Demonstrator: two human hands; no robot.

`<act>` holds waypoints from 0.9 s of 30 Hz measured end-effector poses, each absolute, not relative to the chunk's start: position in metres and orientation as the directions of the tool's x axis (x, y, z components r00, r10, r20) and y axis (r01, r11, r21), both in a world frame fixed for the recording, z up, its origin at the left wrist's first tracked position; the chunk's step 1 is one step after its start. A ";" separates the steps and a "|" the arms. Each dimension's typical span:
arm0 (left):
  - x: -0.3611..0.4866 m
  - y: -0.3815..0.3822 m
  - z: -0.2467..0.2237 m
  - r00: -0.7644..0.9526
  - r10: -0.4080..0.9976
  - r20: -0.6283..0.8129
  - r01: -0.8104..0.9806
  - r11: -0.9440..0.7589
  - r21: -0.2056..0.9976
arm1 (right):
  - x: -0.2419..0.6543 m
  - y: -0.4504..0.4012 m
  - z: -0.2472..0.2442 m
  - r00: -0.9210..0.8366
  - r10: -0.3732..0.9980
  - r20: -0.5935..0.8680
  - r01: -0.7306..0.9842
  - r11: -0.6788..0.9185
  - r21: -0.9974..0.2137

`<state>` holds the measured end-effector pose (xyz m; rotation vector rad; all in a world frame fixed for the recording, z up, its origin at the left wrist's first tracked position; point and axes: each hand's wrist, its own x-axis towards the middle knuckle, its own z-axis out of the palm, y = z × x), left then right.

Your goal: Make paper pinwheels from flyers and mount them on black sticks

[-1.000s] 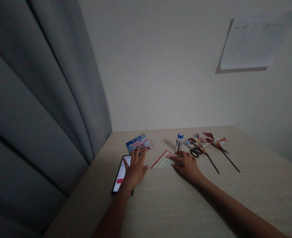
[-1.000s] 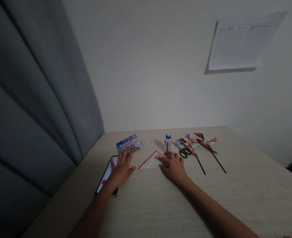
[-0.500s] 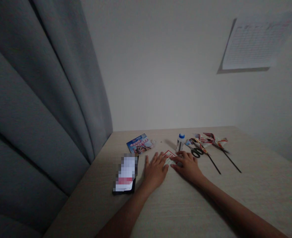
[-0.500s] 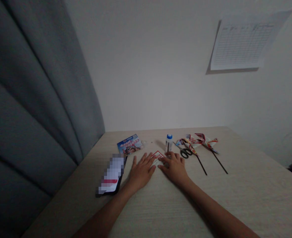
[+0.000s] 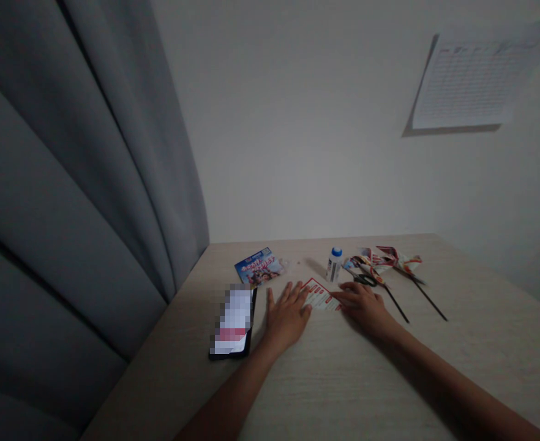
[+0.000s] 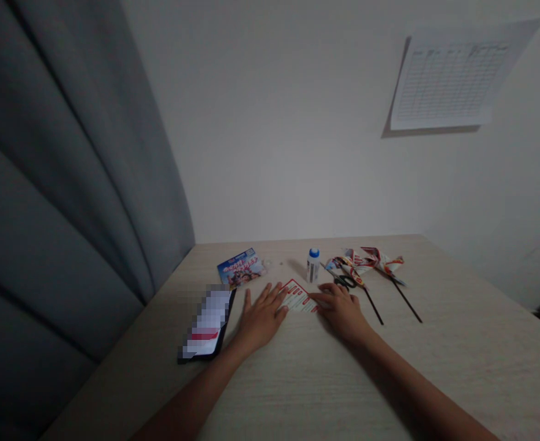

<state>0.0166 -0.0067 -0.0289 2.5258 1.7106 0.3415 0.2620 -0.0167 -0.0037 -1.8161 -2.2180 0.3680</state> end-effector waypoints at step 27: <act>0.010 0.001 -0.022 0.186 0.957 0.223 0.897 -0.258 0.359 | 0.233 0.000 0.007 -0.250 0.955 0.157 0.920 0.285 -0.269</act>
